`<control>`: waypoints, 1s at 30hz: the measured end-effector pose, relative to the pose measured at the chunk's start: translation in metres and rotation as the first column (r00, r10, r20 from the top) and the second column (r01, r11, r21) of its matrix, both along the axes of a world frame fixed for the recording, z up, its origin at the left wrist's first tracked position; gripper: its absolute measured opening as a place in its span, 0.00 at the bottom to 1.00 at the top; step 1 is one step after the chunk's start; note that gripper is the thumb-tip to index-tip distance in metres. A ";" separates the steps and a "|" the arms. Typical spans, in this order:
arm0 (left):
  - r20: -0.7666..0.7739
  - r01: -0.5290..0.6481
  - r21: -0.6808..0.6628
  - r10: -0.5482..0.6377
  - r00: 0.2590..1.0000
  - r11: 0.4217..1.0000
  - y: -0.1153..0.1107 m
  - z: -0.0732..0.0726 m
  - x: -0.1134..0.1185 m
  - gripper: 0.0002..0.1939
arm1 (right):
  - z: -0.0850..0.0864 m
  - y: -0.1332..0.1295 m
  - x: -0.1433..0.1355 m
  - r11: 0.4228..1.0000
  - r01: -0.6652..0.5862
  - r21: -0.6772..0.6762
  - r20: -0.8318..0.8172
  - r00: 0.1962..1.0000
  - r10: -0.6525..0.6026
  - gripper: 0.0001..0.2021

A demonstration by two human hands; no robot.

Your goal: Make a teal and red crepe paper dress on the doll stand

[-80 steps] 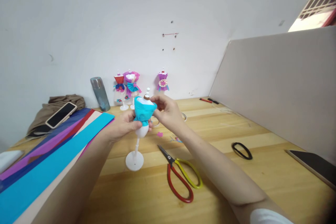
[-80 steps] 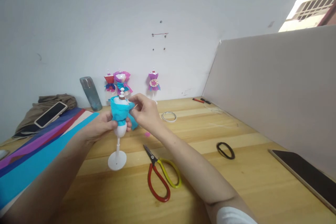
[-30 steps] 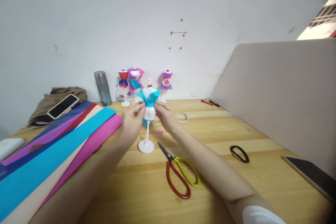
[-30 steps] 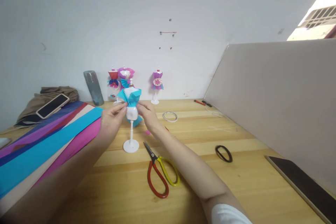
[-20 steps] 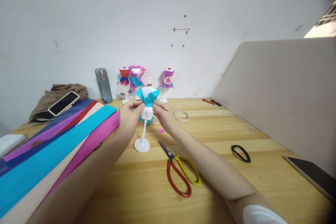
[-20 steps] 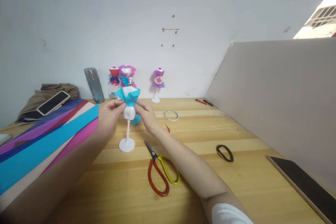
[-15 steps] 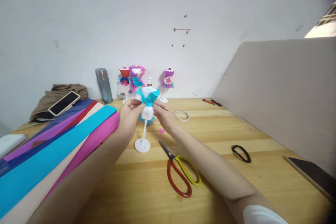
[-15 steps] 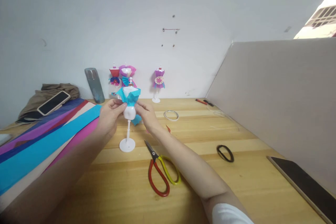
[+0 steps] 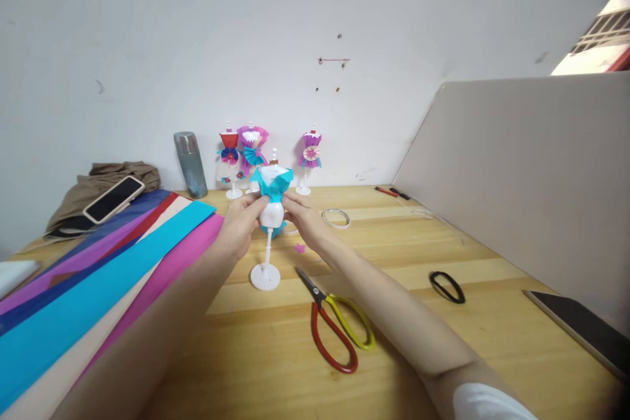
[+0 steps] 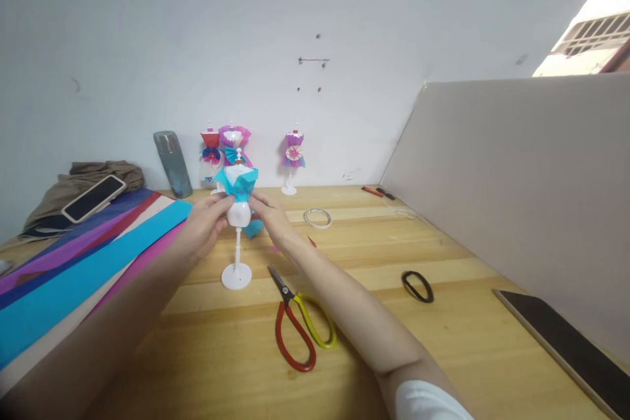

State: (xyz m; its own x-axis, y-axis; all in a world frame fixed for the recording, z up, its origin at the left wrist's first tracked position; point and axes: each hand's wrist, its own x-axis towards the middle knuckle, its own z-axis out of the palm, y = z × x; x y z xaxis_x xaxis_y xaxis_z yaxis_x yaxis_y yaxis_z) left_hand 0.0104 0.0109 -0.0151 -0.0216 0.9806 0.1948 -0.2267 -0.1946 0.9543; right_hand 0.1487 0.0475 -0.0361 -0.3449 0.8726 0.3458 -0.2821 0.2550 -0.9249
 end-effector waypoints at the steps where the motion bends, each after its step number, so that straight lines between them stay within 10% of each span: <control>1: -0.003 -0.001 -0.003 0.001 1.000 1.000 0.001 -0.001 0.000 0.11 | 0.000 -0.001 0.000 1.000 0.015 0.007 0.008 1.000 -0.015 0.14; 8: -0.027 -0.046 0.045 0.047 0.999 0.998 0.004 -0.004 0.000 0.11 | 0.005 -0.002 0.001 0.957 0.252 0.144 0.019 0.966 -0.257 0.15; 14: -0.020 -0.026 0.101 0.029 0.999 0.995 0.001 -0.008 0.007 0.10 | 0.018 -0.014 0.010 0.683 0.506 0.526 -0.048 0.819 -0.571 0.15; 30: 0.074 0.077 0.010 -0.078 0.994 0.997 -0.004 -0.004 0.013 0.13 | 0.031 -0.015 0.028 0.303 0.439 0.846 -0.050 0.631 -0.774 0.05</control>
